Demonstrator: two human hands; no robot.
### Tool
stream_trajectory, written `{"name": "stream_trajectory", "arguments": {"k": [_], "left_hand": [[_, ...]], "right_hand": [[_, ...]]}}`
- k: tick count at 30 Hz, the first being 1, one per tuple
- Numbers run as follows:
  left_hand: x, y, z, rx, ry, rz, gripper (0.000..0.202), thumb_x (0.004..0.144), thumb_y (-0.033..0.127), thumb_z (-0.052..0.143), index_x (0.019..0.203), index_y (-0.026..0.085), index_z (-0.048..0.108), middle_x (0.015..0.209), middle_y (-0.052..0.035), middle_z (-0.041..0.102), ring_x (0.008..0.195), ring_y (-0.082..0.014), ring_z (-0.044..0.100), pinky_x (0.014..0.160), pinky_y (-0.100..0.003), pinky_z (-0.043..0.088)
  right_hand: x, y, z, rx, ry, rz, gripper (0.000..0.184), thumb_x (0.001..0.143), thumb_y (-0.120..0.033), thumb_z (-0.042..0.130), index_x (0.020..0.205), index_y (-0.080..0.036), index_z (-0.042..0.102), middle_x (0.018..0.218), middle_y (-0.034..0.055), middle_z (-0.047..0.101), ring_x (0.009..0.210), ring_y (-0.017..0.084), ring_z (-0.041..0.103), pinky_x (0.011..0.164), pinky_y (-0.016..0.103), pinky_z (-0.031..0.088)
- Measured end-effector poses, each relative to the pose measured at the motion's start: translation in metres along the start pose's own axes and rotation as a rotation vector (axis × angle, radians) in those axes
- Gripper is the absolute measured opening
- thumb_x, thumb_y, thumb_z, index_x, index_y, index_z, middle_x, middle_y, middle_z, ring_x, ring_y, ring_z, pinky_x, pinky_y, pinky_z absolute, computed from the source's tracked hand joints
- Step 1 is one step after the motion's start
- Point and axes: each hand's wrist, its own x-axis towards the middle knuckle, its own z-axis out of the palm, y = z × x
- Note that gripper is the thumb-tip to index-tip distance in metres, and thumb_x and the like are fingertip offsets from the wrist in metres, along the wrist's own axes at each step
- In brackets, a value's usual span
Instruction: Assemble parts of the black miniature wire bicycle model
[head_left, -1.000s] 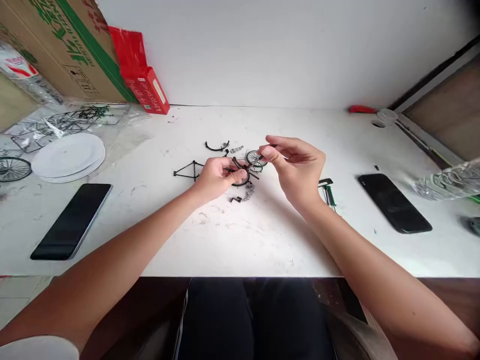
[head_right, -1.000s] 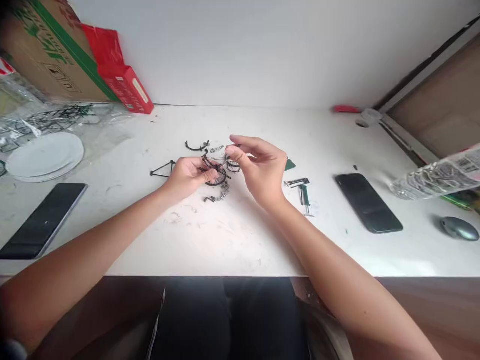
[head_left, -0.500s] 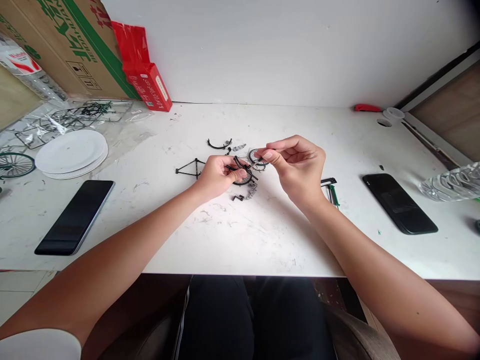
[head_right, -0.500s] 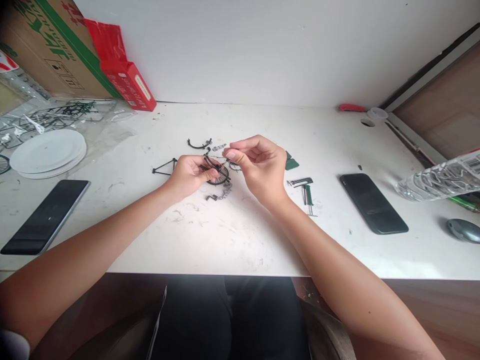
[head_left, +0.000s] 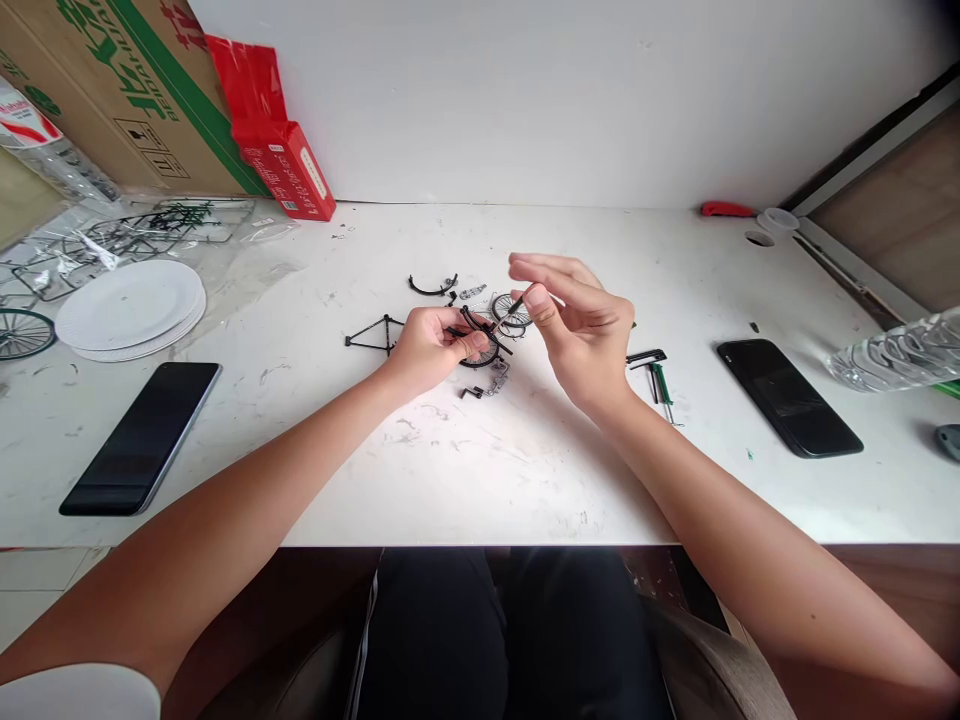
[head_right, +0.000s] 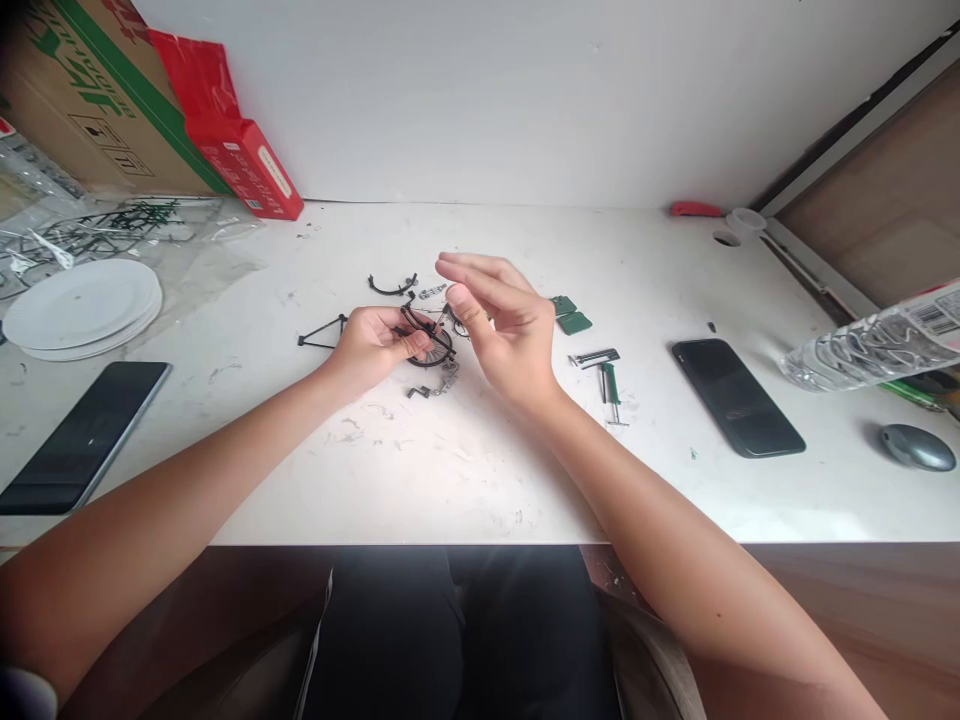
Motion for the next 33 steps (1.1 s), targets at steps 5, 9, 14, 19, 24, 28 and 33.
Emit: {"name": "stream_trajectory", "arguments": {"k": [5,9,14,19,24,28,33], "left_hand": [[-0.001,0.000,0.001,0.006,-0.017,0.008,0.032,0.074,0.027,0.096,0.097,0.010,0.082,0.083,-0.0067,0.080,0.065,-0.0123,0.067,0.072,-0.031,0.061],[-0.001,0.000,0.001,0.006,-0.008,-0.007,0.032,0.072,0.025,0.096,0.097,0.010,0.082,0.083,-0.0065,0.080,0.065,-0.0128,0.068,0.073,-0.031,0.062],[-0.001,0.001,0.001,0.014,-0.011,-0.011,0.034,0.071,0.028,0.097,0.096,0.010,0.081,0.079,-0.0052,0.077,0.065,-0.0135,0.067,0.073,-0.032,0.062],[-0.001,0.001,0.001,0.017,-0.016,0.010,0.037,0.074,0.037,0.097,0.095,0.011,0.081,0.084,-0.0078,0.078,0.070,-0.0155,0.068,0.074,-0.033,0.061],[-0.002,0.000,0.001,0.039,-0.021,0.005,0.039,0.075,0.037,0.097,0.100,0.011,0.082,0.086,-0.0078,0.078,0.070,-0.0148,0.068,0.073,-0.032,0.060],[-0.002,0.000,0.000,0.041,-0.026,-0.002,0.038,0.075,0.035,0.097,0.101,0.011,0.083,0.087,-0.0078,0.079,0.069,-0.0139,0.067,0.072,-0.031,0.060],[-0.001,0.002,0.000,0.028,-0.009,-0.012,0.036,0.074,0.032,0.097,0.098,0.010,0.081,0.085,-0.0071,0.078,0.066,-0.0130,0.066,0.072,-0.031,0.059]], "right_hand": [[0.002,0.004,-0.003,-0.025,0.087,-0.027,0.022,0.090,-0.054,0.091,0.106,-0.039,0.089,0.097,0.0001,0.081,0.094,0.021,0.078,0.088,0.045,0.071],[0.001,0.004,-0.002,0.042,0.096,0.001,0.025,0.088,-0.052,0.093,0.104,-0.034,0.089,0.095,0.0009,0.084,0.088,0.021,0.080,0.083,0.044,0.072],[-0.002,0.000,0.001,0.048,0.092,0.040,0.030,0.090,-0.058,0.089,0.104,-0.031,0.087,0.096,0.0017,0.085,0.094,0.023,0.083,0.090,0.044,0.073],[-0.004,-0.006,0.003,0.020,0.030,0.067,0.034,0.096,-0.064,0.080,0.117,-0.037,0.085,0.119,0.0025,0.081,0.110,0.025,0.081,0.096,0.047,0.073],[-0.003,-0.002,0.001,-0.012,0.127,0.028,0.030,0.088,-0.061,0.090,0.101,-0.034,0.086,0.104,0.0023,0.077,0.094,0.022,0.081,0.087,0.043,0.072],[-0.002,0.002,0.001,0.003,0.147,0.059,0.033,0.086,-0.059,0.092,0.107,-0.034,0.084,0.093,0.0009,0.080,0.088,0.023,0.082,0.085,0.046,0.073],[-0.002,-0.001,0.002,0.087,0.114,0.055,0.029,0.090,-0.056,0.090,0.099,-0.030,0.082,0.092,0.0014,0.082,0.091,0.024,0.084,0.086,0.044,0.072]]}}
